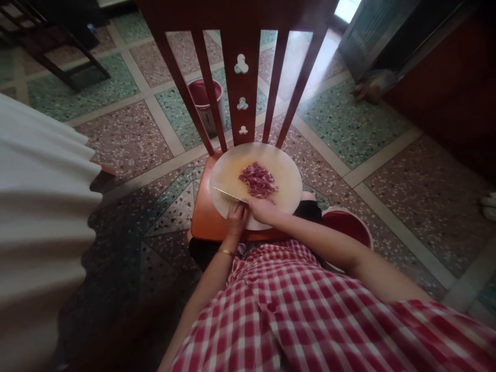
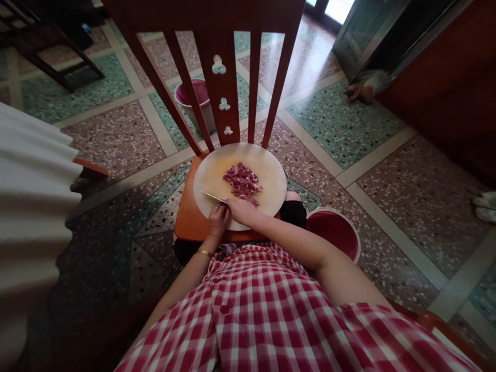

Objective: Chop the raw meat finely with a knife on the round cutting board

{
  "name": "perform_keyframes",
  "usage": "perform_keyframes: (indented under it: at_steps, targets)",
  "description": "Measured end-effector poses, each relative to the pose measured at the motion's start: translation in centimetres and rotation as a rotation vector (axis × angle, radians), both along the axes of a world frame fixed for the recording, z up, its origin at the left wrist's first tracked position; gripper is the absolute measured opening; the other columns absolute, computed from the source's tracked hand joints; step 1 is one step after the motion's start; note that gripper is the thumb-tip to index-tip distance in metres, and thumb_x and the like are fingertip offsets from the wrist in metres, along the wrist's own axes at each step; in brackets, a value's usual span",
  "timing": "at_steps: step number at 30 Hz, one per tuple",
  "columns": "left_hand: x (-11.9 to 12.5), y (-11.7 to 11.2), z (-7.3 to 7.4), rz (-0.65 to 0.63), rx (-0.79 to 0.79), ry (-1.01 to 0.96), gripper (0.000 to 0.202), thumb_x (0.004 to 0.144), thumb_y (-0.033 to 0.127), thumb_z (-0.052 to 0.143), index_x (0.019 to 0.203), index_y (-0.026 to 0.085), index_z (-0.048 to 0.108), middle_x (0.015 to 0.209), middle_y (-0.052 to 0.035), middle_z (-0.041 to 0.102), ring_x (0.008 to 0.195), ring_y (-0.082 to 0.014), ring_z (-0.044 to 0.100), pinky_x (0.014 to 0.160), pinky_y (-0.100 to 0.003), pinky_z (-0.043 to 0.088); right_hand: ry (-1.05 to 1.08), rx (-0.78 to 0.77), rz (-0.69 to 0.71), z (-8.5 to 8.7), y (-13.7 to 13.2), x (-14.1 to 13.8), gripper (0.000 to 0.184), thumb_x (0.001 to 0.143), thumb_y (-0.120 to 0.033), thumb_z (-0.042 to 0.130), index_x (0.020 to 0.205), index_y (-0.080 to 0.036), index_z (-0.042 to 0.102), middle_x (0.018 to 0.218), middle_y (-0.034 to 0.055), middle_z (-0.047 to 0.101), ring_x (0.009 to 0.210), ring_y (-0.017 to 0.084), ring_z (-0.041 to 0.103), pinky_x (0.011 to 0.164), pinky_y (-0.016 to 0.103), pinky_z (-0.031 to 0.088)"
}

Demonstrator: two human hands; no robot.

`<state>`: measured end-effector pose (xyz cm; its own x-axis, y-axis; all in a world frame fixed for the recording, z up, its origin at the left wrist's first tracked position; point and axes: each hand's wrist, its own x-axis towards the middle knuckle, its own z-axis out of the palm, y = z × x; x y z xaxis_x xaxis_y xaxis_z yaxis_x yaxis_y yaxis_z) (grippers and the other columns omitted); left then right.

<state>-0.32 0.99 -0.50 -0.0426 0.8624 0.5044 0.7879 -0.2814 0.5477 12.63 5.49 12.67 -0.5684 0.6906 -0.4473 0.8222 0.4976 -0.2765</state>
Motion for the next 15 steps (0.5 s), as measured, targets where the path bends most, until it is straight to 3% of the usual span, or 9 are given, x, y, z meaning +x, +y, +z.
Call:
perform_keyframes:
  at_steps: [3, 6, 10, 15]
  targets:
    - [-0.1, 0.0, 0.0, -0.006, -0.026, 0.013, 0.014, 0.085, 0.021, 0.045, 0.087, 0.018, 0.058, 0.085, -0.0093, 0.059, 0.086, -0.0205, 0.056, 0.078, -0.035, 0.048, 0.062, 0.050, 0.007, -1.0, 0.2, -0.8, 0.037, 0.092, -0.017, 0.031, 0.128, -0.016, 0.042, 0.107, 0.0130, 0.061, 0.096, 0.022, 0.059, 0.083, 0.030, 0.044]
    - [-0.1, 0.0, 0.2, 0.002, -0.023, 0.018, 0.014, 0.086, 0.022, 0.046, 0.088, 0.018, 0.059, 0.086, -0.0095, 0.059, 0.088, -0.0208, 0.056, 0.078, -0.035, 0.048, 0.043, 0.065, 0.002, -1.3, -0.6, 1.5, 0.045, 0.088, -0.013, 0.035, 0.133, -0.017, 0.037, 0.110, 0.0133, 0.060, 0.097, 0.022, 0.059, 0.083, 0.030, 0.045]
    - [0.0, 0.0, 0.8, -0.007, -0.001, -0.021, 0.014, 0.087, 0.024, 0.048, 0.088, 0.018, 0.060, 0.089, -0.0092, 0.059, 0.090, -0.0202, 0.055, 0.080, -0.035, 0.047, -0.039, 0.064, -0.033, -0.8, -1.5, 5.1, 0.050, 0.084, -0.010, 0.040, 0.133, -0.020, 0.038, 0.114, 0.0136, 0.057, 0.092, 0.023, 0.060, 0.078, 0.032, 0.047]
    - [-0.1, -0.7, 0.9, -0.014, 0.005, -0.071, 0.016, 0.090, 0.024, 0.043, 0.090, 0.017, 0.058, 0.089, -0.0085, 0.057, 0.090, -0.0204, 0.053, 0.080, -0.037, 0.048, 0.002, 0.085, -0.031, 0.5, -2.5, 5.3, 0.046, 0.085, -0.010, 0.038, 0.130, -0.021, 0.041, 0.101, 0.0108, 0.062, 0.088, 0.023, 0.061, 0.075, 0.032, 0.047]
